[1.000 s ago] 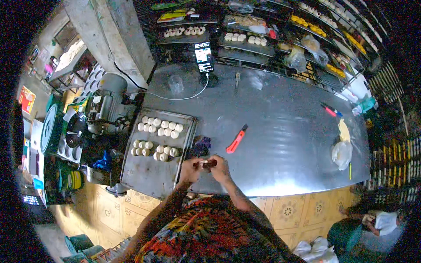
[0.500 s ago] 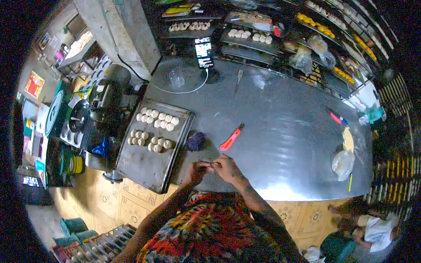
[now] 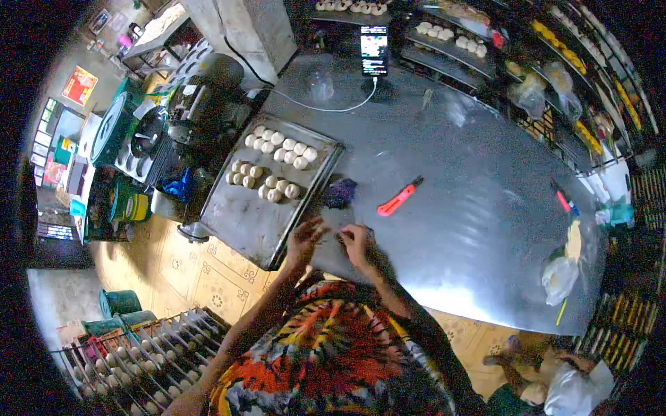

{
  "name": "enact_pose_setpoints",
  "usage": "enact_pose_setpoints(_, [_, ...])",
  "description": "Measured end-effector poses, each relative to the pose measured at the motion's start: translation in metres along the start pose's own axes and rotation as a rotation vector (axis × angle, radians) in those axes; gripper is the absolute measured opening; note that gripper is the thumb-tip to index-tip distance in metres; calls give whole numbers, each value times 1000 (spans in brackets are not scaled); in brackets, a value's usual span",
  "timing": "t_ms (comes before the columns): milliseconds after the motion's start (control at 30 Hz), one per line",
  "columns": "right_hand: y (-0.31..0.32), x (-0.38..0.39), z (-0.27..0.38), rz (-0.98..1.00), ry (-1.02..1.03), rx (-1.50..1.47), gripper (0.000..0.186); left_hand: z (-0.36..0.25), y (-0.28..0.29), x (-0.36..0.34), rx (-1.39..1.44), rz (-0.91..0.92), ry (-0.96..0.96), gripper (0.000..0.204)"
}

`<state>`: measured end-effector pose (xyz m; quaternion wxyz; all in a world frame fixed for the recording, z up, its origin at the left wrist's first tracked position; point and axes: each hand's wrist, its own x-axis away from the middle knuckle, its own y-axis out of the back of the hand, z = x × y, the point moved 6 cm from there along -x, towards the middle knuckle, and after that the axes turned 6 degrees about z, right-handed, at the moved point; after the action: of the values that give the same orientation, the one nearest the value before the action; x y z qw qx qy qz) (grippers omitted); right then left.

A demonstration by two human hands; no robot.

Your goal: Shaping pieces of dough into uniform balls and placing them onto a baking tray.

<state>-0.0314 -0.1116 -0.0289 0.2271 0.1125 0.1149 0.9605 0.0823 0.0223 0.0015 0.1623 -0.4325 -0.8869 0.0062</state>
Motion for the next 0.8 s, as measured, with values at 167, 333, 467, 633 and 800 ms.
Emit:
enact_pose_setpoints(167, [-51, -38, 16, 75, -85, -113, 32, -11, 44, -4, 190, 46, 54, 34])
enact_pose_setpoints(333, [-79, -74, 54, 124, 24, -217, 32, -6, 110, -23, 1, 55, 25, 33])
enact_pose_setpoints(467, [-62, -59, 62, 95, -158, -465, 31, -32, 138, -57, -484, 80, -280, 34])
enact_pose_setpoints(633, [-13, 2, 46, 119, -378, -517, 32, -49, 117, -55, -1120, 156, -627, 44])
enact_pose_setpoints(800, [59, 39, 12, 9, -405, -480, 28, -42, 103, -48, -1403, 129, -625, 46])
